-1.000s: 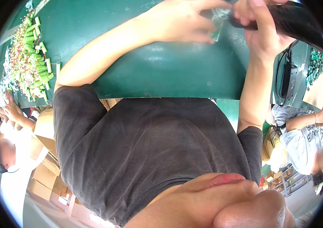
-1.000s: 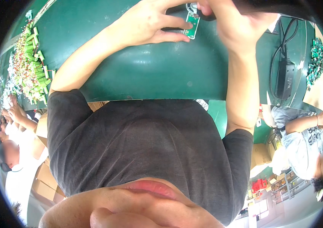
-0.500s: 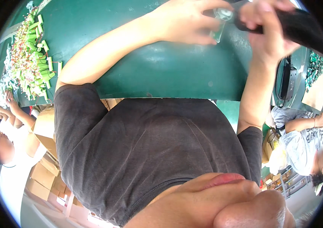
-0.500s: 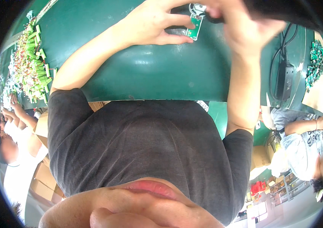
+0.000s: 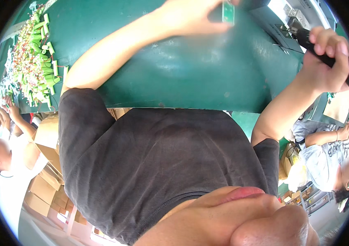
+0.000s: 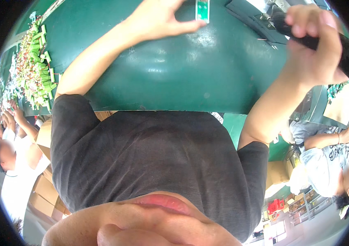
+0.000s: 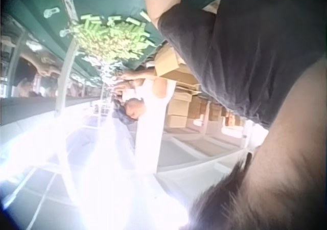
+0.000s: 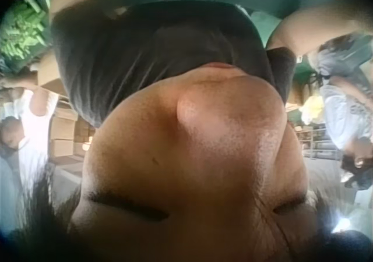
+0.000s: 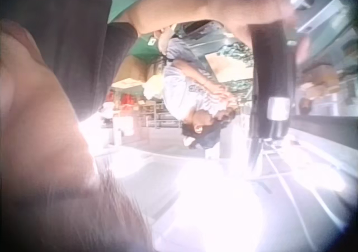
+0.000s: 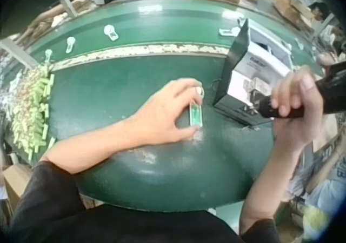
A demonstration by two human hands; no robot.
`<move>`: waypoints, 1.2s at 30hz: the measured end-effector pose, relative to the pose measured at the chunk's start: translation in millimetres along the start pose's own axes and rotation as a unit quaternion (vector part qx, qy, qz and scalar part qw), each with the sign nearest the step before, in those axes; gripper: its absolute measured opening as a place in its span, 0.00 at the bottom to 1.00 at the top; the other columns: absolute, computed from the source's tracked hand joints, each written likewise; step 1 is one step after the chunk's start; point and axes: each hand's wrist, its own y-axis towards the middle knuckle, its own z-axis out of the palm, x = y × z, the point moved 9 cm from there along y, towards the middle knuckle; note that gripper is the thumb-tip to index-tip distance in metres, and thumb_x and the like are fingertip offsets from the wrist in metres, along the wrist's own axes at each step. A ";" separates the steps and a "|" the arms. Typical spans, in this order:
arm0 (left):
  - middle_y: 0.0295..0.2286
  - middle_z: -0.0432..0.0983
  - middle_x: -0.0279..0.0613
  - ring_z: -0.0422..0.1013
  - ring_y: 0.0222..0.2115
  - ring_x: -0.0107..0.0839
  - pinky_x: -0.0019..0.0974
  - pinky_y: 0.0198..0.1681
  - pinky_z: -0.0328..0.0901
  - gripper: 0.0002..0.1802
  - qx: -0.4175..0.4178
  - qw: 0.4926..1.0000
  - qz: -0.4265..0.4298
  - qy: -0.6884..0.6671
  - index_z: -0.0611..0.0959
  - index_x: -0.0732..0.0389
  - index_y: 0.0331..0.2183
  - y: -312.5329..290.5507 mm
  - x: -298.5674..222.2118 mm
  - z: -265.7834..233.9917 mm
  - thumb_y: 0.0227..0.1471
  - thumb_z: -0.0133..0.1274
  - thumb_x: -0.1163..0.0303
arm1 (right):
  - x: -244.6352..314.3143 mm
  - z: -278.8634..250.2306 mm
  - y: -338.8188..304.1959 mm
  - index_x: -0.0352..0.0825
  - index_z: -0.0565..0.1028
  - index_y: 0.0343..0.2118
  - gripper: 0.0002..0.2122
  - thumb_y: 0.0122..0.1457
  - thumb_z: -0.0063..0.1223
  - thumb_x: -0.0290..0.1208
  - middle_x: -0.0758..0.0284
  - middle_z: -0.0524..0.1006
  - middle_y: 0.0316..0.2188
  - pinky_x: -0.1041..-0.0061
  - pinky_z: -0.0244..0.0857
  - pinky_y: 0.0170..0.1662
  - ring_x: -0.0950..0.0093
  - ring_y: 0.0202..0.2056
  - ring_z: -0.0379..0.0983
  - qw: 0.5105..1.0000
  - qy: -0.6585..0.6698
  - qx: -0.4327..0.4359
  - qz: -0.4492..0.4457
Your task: Assembling small electronic components on a production line using an electric screwdriver.
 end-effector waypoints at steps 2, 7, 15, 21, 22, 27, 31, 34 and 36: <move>0.46 0.71 0.53 0.73 0.46 0.50 0.44 0.52 0.68 0.24 -0.042 0.999 -0.006 0.003 0.74 0.61 0.40 7.0 20.0 -18.5 0.42 0.66 0.70 | -3.4 36.5 -10.8 0.34 0.72 0.35 0.05 0.57 0.45 0.24 0.70 0.64 0.20 0.62 0.59 0.29 0.73 0.20 0.60 0.996 0.038 0.079 0.002; 0.41 0.75 0.51 0.74 0.44 0.46 0.43 0.51 0.68 0.23 -0.078 0.989 -0.077 0.099 0.76 0.63 0.42 41.4 68.4 -67.3 0.45 0.65 0.65 | -12.2 86.8 -34.6 0.33 0.65 0.58 0.21 0.61 0.46 0.18 0.69 0.63 0.18 0.66 0.60 0.26 0.75 0.18 0.60 0.987 0.110 0.119 0.004; 0.49 0.70 0.57 0.68 0.52 0.55 0.48 0.57 0.64 0.25 -0.099 0.952 -0.080 0.280 0.78 0.62 0.46 80.7 189.3 -81.5 0.47 0.61 0.61 | -61.1 124.9 -59.3 0.31 0.79 0.38 0.06 0.59 0.59 0.21 0.69 0.75 0.22 0.73 0.66 0.28 0.76 0.21 0.70 0.976 -0.143 0.145 0.082; 0.45 0.74 0.53 0.70 0.50 0.51 0.46 0.57 0.65 0.23 -0.022 0.991 0.046 0.123 0.80 0.62 0.47 176.3 185.7 45.4 0.49 0.61 0.64 | -53.3 104.8 -59.9 0.29 0.77 0.41 0.10 0.56 0.61 0.21 0.69 0.79 0.26 0.78 0.68 0.33 0.79 0.28 0.75 0.978 -0.127 0.164 -0.013; 0.43 0.76 0.51 0.72 0.49 0.48 0.45 0.56 0.66 0.22 -0.017 0.991 0.103 0.081 0.80 0.62 0.47 191.7 181.3 65.9 0.50 0.62 0.65 | -51.9 101.2 -62.7 0.29 0.77 0.41 0.10 0.56 0.61 0.21 0.69 0.79 0.26 0.78 0.68 0.33 0.79 0.28 0.75 0.978 -0.136 0.156 -0.013; 0.31 0.79 0.51 0.76 0.33 0.45 0.50 0.41 0.71 0.13 -0.046 0.997 -0.060 -0.025 0.85 0.63 0.38 174.7 266.2 21.0 0.51 0.62 0.66 | -55.0 145.1 -62.9 0.30 0.64 0.59 0.25 0.58 0.56 0.15 0.70 0.74 0.24 0.78 0.66 0.27 0.79 0.21 0.70 0.980 -0.003 0.199 -0.023; 0.34 0.75 0.58 0.73 0.38 0.59 0.52 0.42 0.69 0.08 -0.018 0.985 -0.001 0.173 0.83 0.64 0.35 177.9 176.5 46.2 0.53 0.58 0.71 | -67.0 99.4 -69.9 0.27 0.61 0.60 0.28 0.57 0.56 0.12 0.72 0.72 0.23 0.81 0.64 0.26 0.82 0.20 0.68 0.993 0.079 0.076 0.049; 0.35 0.74 0.57 0.72 0.39 0.58 0.51 0.43 0.68 0.08 -0.045 0.982 0.008 0.183 0.80 0.65 0.36 139.9 132.4 9.9 0.55 0.57 0.71 | -37.9 84.6 -52.5 0.30 0.56 0.62 0.28 0.59 0.53 0.15 0.67 0.71 0.20 0.78 0.64 0.20 0.79 0.16 0.66 0.990 0.137 -0.024 0.016; 0.35 0.73 0.56 0.72 0.40 0.58 0.51 0.43 0.68 0.08 -0.045 0.982 0.004 0.183 0.79 0.65 0.36 108.3 79.7 -7.9 0.55 0.56 0.72 | -7.3 71.2 -37.8 0.34 0.54 0.64 0.28 0.63 0.51 0.20 0.69 0.67 0.18 0.77 0.64 0.19 0.78 0.14 0.63 0.979 0.187 -0.027 -0.071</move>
